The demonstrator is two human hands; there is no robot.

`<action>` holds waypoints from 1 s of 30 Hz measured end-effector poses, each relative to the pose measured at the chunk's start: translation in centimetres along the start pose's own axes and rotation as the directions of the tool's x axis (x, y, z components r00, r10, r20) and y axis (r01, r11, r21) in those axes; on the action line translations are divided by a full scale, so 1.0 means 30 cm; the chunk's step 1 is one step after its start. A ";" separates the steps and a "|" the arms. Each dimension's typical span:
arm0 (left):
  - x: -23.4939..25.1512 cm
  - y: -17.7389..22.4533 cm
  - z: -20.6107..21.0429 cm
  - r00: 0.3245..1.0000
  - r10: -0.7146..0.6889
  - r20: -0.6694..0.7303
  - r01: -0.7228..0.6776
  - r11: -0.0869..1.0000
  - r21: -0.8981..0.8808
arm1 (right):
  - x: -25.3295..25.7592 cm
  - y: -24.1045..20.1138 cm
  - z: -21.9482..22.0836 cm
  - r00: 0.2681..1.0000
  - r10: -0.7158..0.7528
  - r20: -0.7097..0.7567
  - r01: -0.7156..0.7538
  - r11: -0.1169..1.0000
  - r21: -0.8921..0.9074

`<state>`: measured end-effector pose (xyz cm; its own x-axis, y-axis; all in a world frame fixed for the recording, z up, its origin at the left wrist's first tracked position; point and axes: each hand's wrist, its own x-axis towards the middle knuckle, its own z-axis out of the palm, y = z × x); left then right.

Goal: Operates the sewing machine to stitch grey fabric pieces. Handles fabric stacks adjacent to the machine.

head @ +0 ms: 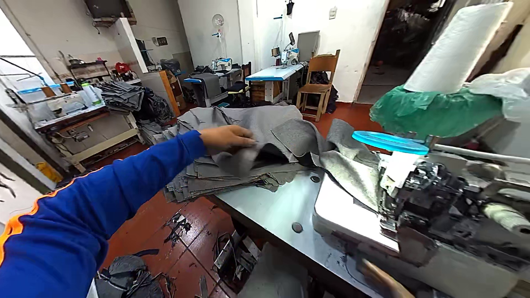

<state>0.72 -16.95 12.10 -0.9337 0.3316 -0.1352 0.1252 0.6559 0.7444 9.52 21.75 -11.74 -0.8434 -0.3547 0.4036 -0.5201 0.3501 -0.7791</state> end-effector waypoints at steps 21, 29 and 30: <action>0.186 -0.093 0.758 0.690 0.662 -0.292 -0.322 0.642 0.696 | -0.149 -0.084 -0.114 0.962 0.161 -0.219 -0.175 0.983 -0.049; 0.359 -0.037 0.810 0.612 0.734 -0.296 -0.425 0.620 0.659 | -0.207 -0.094 -0.916 0.869 0.195 -0.454 -0.494 0.337 -0.801; 0.363 -0.050 0.808 0.598 0.742 -0.303 -0.430 0.616 0.660 | -0.201 -0.073 -0.932 0.869 0.233 -0.437 -0.494 0.331 -0.804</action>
<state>-1.51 2.12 -6.36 -0.5672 0.4797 0.6695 0.6998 0.7093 0.0847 11.95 47.37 0.94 -0.9130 0.1526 0.3783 0.1356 0.9882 -0.0713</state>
